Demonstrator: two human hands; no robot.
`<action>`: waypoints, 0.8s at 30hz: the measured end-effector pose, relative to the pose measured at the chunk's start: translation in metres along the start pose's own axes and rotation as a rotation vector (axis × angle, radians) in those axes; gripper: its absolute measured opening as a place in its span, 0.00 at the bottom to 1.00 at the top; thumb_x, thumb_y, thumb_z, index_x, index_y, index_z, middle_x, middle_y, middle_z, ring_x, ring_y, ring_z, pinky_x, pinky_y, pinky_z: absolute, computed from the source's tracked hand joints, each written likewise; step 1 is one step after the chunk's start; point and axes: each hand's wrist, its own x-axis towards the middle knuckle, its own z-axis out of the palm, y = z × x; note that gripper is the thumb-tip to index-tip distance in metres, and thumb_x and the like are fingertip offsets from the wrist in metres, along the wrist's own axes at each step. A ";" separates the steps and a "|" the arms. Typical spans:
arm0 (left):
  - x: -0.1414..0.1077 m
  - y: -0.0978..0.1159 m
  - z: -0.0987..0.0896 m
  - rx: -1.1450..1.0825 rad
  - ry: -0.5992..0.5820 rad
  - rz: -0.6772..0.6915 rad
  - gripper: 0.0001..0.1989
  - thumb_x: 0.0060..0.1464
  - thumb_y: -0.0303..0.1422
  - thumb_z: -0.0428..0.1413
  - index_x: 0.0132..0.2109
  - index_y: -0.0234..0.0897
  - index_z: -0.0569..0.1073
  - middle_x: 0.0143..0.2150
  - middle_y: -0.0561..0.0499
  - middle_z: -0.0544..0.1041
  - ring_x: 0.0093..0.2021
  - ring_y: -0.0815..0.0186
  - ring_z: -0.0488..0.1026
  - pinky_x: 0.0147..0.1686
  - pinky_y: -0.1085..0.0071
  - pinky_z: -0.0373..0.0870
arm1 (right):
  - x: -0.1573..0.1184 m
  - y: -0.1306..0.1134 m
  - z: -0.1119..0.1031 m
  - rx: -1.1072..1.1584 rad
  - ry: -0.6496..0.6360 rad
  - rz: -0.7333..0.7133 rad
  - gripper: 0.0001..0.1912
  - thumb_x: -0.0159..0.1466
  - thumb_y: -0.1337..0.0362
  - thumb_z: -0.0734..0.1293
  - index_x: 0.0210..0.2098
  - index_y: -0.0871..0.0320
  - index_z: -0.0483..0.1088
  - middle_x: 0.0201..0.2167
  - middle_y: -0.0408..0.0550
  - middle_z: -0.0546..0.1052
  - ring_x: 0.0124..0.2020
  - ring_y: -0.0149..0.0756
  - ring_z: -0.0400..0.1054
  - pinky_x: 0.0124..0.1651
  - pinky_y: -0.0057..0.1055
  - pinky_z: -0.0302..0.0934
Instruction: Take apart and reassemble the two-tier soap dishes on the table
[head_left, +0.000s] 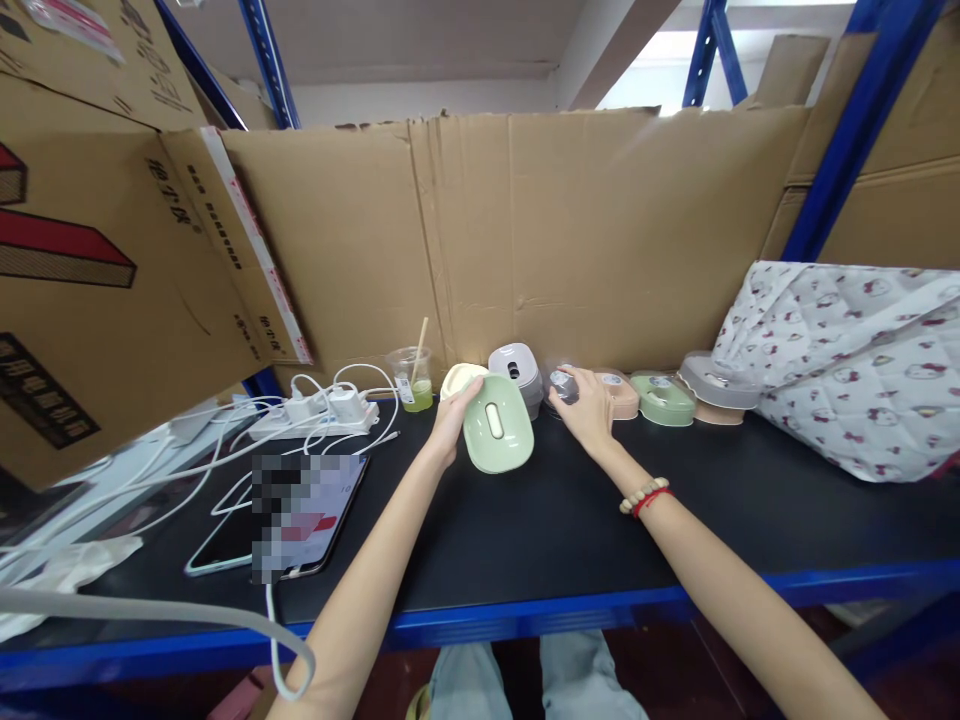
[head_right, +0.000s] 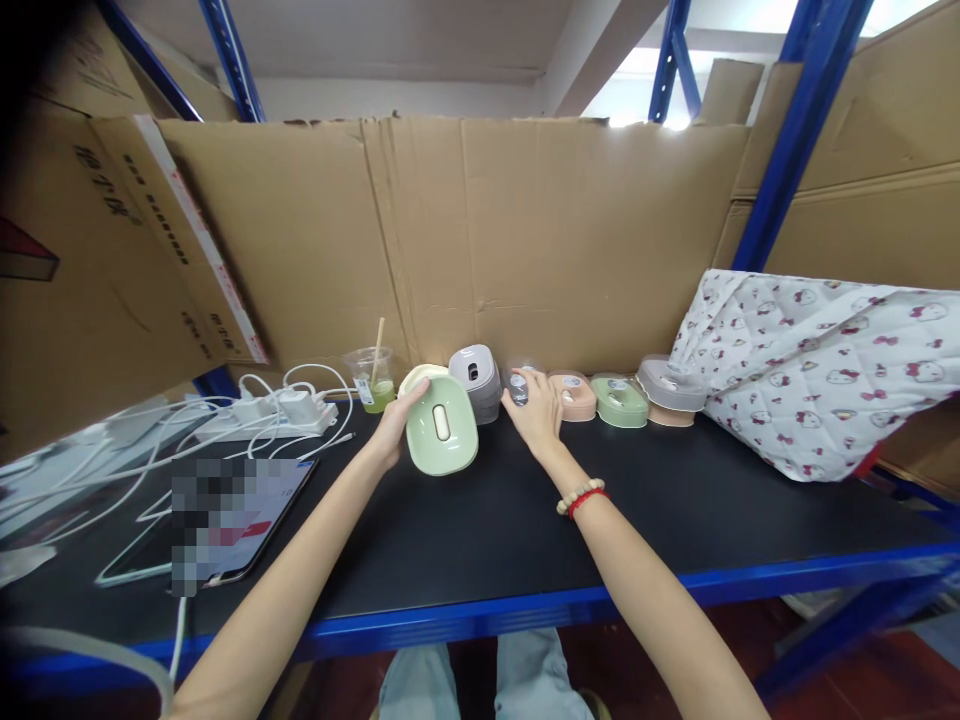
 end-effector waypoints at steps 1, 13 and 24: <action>-0.001 0.000 0.001 -0.007 -0.011 -0.012 0.10 0.48 0.35 0.60 0.34 0.31 0.76 0.34 0.44 0.76 0.39 0.60 0.73 0.43 0.69 0.69 | 0.001 0.008 0.002 -0.082 -0.008 -0.014 0.19 0.52 0.58 0.65 0.42 0.57 0.72 0.44 0.57 0.72 0.45 0.50 0.66 0.48 0.49 0.58; -0.005 0.007 0.003 -0.164 -0.112 -0.135 0.10 0.47 0.29 0.53 0.39 0.33 0.73 0.32 0.50 0.74 0.30 0.67 0.72 0.26 0.76 0.70 | 0.001 0.053 0.022 -0.255 0.006 -0.099 0.20 0.56 0.53 0.64 0.44 0.55 0.72 0.43 0.58 0.67 0.43 0.50 0.66 0.42 0.49 0.61; -0.005 0.005 0.003 -0.310 -0.192 -0.097 0.13 0.47 0.23 0.54 0.42 0.38 0.68 0.38 0.53 0.72 0.31 0.72 0.71 0.32 0.76 0.72 | 0.007 0.042 0.012 -0.032 0.023 -0.043 0.19 0.59 0.53 0.61 0.43 0.56 0.73 0.42 0.55 0.66 0.46 0.48 0.63 0.48 0.48 0.60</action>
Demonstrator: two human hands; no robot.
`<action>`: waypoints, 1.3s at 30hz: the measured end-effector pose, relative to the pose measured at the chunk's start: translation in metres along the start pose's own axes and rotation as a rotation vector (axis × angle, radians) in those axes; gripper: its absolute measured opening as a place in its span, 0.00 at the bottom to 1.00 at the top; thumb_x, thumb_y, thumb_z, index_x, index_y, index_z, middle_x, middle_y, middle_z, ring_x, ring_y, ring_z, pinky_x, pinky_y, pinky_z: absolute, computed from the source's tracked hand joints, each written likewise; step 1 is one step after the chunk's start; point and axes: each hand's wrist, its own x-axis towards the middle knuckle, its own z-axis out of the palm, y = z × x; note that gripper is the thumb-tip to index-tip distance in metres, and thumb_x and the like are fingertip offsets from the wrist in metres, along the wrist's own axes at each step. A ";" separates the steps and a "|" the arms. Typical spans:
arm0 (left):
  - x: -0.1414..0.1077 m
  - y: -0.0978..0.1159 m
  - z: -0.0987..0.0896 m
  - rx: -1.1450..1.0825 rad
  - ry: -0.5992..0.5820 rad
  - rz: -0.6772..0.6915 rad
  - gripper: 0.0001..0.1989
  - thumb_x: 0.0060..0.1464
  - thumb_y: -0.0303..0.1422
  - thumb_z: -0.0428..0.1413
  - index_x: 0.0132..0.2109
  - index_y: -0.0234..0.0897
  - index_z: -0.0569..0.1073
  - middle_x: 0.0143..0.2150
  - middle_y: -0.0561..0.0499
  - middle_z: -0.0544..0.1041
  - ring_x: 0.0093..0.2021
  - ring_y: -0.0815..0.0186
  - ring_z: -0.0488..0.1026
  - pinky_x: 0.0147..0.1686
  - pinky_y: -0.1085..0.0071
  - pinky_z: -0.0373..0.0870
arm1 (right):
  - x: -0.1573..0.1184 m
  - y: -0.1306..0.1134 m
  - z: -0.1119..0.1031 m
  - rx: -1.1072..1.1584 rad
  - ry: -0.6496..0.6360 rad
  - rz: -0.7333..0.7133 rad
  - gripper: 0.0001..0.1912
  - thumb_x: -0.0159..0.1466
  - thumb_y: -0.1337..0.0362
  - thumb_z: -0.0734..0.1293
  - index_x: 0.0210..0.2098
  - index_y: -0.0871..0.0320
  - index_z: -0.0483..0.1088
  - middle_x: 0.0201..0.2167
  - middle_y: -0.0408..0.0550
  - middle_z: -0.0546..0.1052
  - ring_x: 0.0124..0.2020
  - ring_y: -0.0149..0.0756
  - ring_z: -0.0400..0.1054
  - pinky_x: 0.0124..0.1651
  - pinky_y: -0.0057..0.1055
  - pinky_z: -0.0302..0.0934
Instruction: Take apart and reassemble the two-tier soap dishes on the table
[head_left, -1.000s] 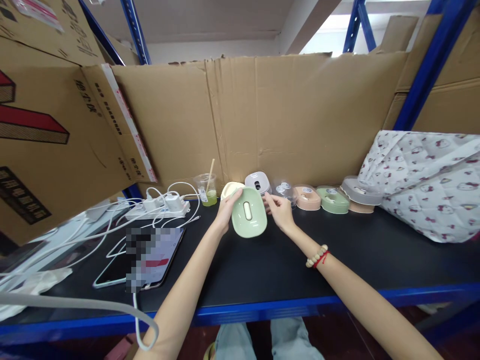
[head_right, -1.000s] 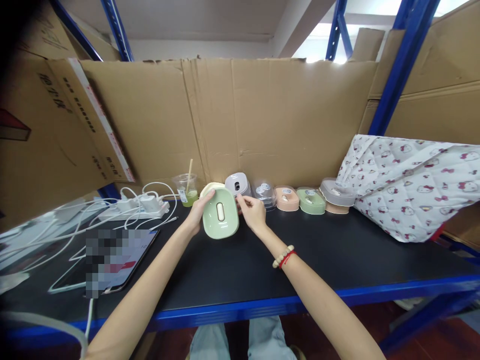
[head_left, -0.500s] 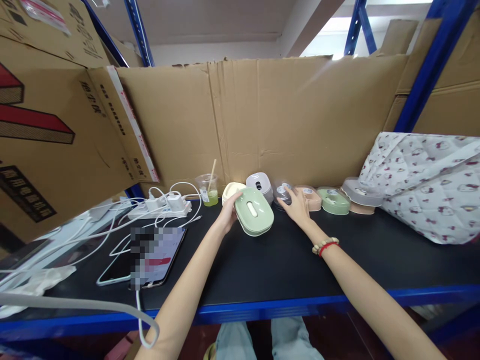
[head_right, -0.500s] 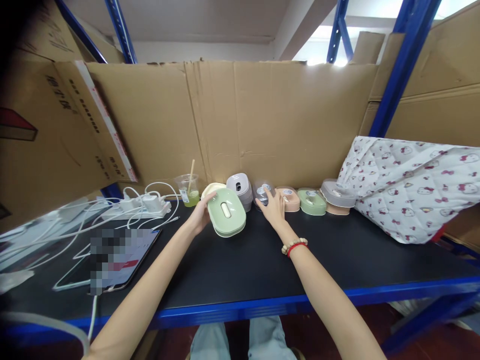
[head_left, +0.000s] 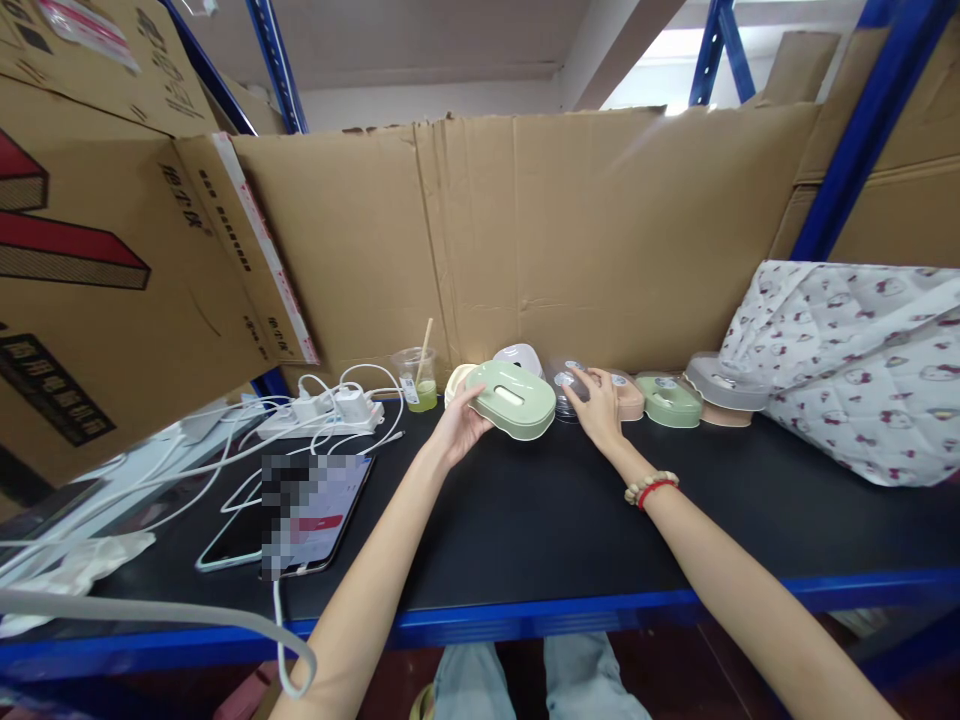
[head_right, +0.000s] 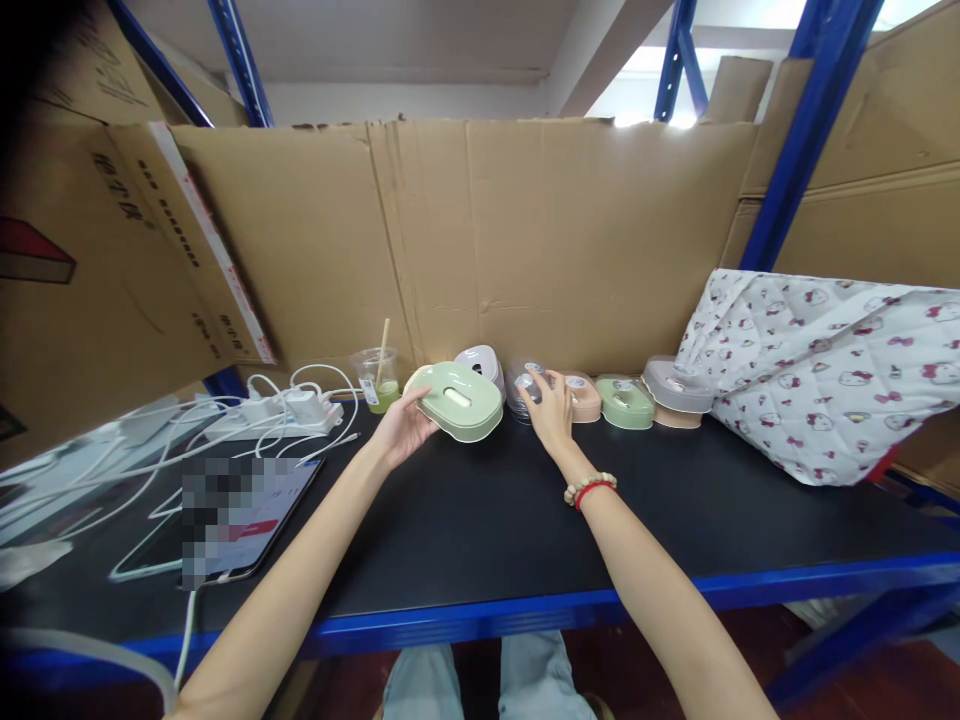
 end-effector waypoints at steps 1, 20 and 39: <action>0.000 0.000 0.000 0.004 -0.006 0.008 0.14 0.47 0.24 0.54 0.43 0.39 0.68 0.38 0.53 0.72 0.32 0.72 0.71 0.33 0.76 0.72 | 0.001 -0.003 -0.002 0.038 0.040 0.009 0.20 0.59 0.52 0.60 0.44 0.56 0.72 0.42 0.55 0.65 0.47 0.47 0.62 0.49 0.48 0.59; -0.001 0.002 0.001 -0.007 -0.033 0.038 0.13 0.62 0.34 0.46 0.48 0.33 0.69 0.44 0.44 0.73 0.47 0.62 0.70 0.44 0.68 0.71 | -0.020 -0.071 -0.014 0.367 -0.097 -0.508 0.17 0.63 0.57 0.60 0.50 0.50 0.65 0.48 0.52 0.66 0.50 0.42 0.63 0.50 0.44 0.61; -0.001 0.002 0.001 0.024 -0.013 0.049 0.13 0.61 0.36 0.47 0.47 0.34 0.70 0.42 0.45 0.74 0.40 0.63 0.73 0.34 0.73 0.73 | -0.017 -0.075 -0.021 0.380 -0.075 -0.625 0.16 0.60 0.63 0.62 0.48 0.53 0.65 0.48 0.53 0.66 0.51 0.44 0.62 0.51 0.46 0.61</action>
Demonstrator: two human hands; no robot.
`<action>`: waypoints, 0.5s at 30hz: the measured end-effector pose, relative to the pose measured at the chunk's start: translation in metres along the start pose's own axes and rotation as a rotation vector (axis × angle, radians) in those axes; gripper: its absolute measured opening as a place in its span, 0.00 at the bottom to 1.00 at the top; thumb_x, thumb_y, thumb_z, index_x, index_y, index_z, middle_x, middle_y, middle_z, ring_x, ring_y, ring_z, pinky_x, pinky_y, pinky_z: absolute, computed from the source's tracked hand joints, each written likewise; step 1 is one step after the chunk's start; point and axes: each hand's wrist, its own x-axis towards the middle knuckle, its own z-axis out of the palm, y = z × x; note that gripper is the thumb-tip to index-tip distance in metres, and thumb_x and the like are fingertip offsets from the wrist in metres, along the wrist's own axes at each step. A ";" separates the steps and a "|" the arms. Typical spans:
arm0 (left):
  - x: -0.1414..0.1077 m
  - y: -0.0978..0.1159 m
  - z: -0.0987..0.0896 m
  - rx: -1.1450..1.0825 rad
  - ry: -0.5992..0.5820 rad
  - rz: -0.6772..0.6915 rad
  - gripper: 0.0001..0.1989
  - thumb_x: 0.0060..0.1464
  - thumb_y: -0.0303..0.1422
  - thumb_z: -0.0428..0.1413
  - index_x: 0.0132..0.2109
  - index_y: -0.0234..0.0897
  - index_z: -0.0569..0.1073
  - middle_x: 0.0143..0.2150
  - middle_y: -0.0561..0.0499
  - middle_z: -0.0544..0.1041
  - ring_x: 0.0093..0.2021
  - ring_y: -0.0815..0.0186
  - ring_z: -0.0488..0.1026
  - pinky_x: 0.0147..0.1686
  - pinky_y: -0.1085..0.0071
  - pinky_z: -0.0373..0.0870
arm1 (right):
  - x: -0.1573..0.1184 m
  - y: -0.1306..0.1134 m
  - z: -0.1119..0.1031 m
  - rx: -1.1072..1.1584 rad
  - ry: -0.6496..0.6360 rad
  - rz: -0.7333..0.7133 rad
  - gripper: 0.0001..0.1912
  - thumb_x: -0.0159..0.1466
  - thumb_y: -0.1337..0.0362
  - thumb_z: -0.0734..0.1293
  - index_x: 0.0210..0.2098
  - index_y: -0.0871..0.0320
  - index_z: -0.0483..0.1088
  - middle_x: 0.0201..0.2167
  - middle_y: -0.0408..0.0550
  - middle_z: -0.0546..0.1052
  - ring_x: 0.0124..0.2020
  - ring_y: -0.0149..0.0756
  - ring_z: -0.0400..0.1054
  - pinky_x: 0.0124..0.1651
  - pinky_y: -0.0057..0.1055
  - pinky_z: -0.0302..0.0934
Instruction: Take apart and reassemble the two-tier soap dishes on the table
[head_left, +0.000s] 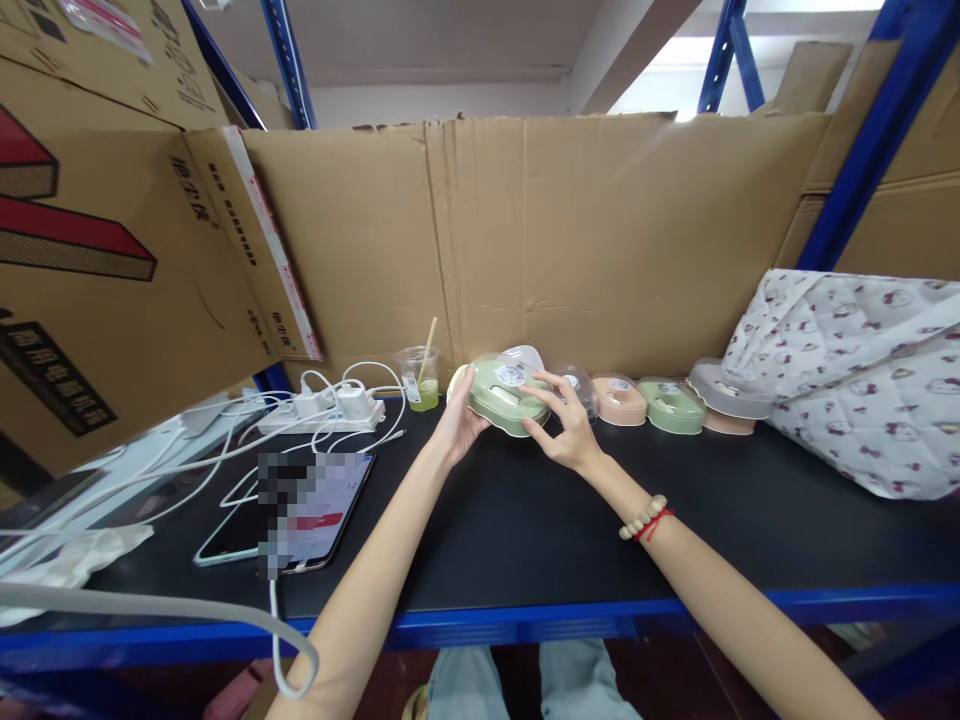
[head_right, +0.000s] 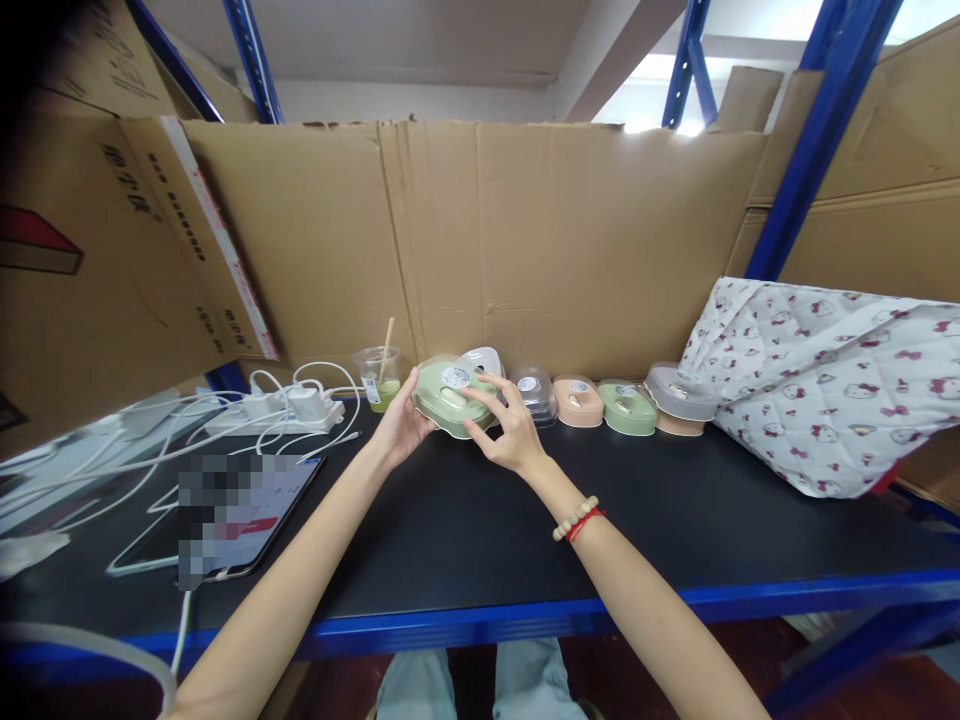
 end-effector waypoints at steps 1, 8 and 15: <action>0.000 0.000 0.000 0.004 0.000 0.000 0.13 0.61 0.36 0.47 0.47 0.34 0.69 0.41 0.46 0.74 0.40 0.64 0.73 0.33 0.74 0.73 | 0.000 0.000 0.000 -0.002 -0.002 -0.002 0.16 0.60 0.63 0.62 0.48 0.53 0.65 0.48 0.53 0.66 0.51 0.44 0.62 0.51 0.46 0.61; -0.001 0.002 0.002 -0.008 0.031 -0.032 0.11 0.59 0.31 0.46 0.44 0.32 0.70 0.36 0.47 0.74 0.31 0.67 0.72 0.28 0.74 0.72 | 0.000 0.000 0.000 -0.001 -0.016 -0.034 0.16 0.59 0.64 0.63 0.48 0.55 0.65 0.47 0.54 0.65 0.53 0.45 0.60 0.52 0.46 0.59; -0.001 0.001 0.002 0.001 0.042 -0.015 0.11 0.55 0.31 0.48 0.44 0.33 0.70 0.35 0.48 0.74 0.31 0.66 0.72 0.28 0.74 0.70 | 0.001 -0.002 -0.001 0.033 -0.045 0.015 0.17 0.59 0.63 0.63 0.48 0.54 0.65 0.48 0.54 0.64 0.52 0.44 0.61 0.53 0.46 0.59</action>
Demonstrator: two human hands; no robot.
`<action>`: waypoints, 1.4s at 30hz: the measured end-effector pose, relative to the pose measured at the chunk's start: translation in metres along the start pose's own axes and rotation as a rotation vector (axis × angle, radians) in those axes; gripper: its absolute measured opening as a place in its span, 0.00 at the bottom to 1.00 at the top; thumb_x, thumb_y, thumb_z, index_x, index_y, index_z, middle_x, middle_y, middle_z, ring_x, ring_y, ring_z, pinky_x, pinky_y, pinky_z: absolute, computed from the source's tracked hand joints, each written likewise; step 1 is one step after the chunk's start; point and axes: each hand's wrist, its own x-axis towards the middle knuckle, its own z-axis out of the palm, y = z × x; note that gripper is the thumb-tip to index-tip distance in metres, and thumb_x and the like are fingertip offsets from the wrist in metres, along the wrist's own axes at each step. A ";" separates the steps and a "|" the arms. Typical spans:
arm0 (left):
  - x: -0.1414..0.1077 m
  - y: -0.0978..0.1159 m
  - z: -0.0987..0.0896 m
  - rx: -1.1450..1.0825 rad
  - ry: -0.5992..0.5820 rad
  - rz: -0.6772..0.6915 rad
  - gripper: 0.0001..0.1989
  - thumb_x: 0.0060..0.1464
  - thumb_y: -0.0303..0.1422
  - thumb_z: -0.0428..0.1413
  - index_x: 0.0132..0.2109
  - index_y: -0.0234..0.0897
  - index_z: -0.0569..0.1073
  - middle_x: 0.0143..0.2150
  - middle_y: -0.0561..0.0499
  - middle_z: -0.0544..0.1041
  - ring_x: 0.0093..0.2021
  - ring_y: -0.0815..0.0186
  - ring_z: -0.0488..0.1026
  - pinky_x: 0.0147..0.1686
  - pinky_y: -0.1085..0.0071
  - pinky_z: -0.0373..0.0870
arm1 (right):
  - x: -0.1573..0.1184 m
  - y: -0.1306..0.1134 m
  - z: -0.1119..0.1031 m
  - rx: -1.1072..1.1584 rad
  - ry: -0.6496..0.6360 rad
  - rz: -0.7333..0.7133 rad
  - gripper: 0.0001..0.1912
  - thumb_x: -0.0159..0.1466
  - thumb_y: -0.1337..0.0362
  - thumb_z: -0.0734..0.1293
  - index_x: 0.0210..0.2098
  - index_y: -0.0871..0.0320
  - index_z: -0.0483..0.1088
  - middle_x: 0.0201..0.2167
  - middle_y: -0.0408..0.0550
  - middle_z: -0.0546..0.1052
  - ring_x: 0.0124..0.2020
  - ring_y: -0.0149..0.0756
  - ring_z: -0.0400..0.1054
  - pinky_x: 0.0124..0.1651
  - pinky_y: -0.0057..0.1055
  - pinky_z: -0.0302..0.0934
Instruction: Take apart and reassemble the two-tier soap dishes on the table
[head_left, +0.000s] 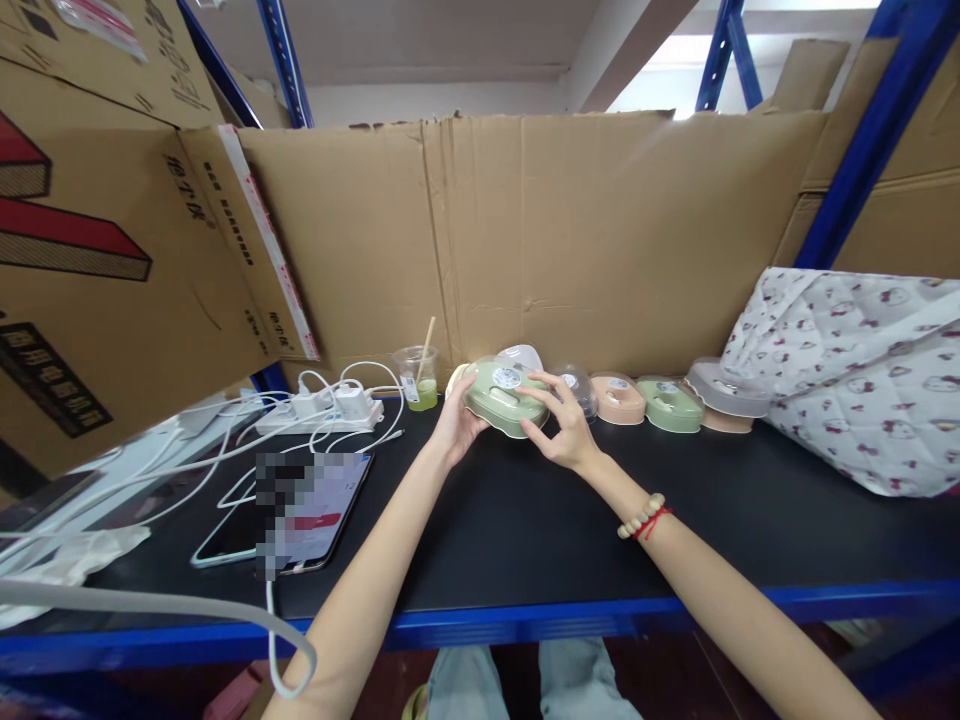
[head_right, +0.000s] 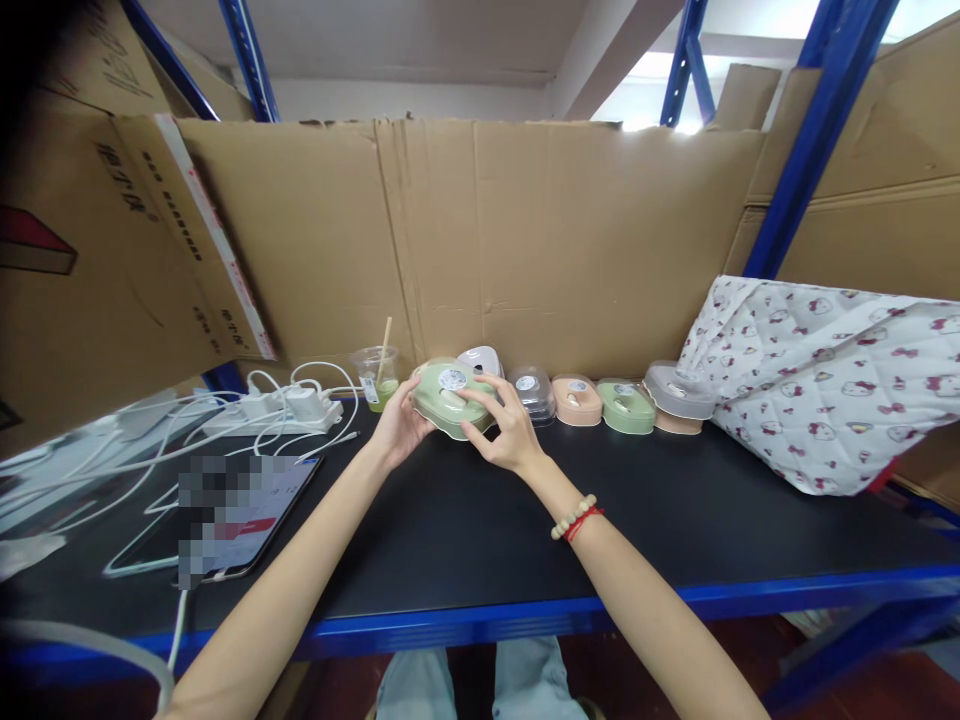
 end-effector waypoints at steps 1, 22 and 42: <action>0.000 0.000 -0.001 0.006 0.004 0.004 0.12 0.54 0.31 0.48 0.44 0.32 0.70 0.35 0.47 0.74 0.31 0.66 0.72 0.27 0.74 0.70 | 0.000 0.000 0.000 0.011 -0.004 0.021 0.17 0.58 0.63 0.63 0.48 0.54 0.65 0.49 0.54 0.64 0.52 0.43 0.61 0.53 0.46 0.59; 0.000 -0.004 0.003 0.137 0.033 0.161 0.16 0.57 0.37 0.47 0.51 0.37 0.63 0.44 0.46 0.72 0.41 0.63 0.72 0.35 0.72 0.71 | 0.020 -0.012 0.005 0.794 0.082 1.054 0.37 0.42 0.51 0.69 0.48 0.56 0.57 0.41 0.51 0.70 0.28 0.36 0.69 0.14 0.27 0.64; -0.003 0.002 0.000 0.088 -0.074 -0.051 0.18 0.49 0.34 0.47 0.47 0.34 0.61 0.33 0.45 0.73 0.29 0.59 0.74 0.26 0.69 0.70 | -0.001 0.064 -0.069 -0.029 1.001 1.349 0.41 0.51 0.60 0.67 0.57 0.55 0.41 0.56 0.59 0.59 0.47 0.40 0.65 0.35 0.35 0.69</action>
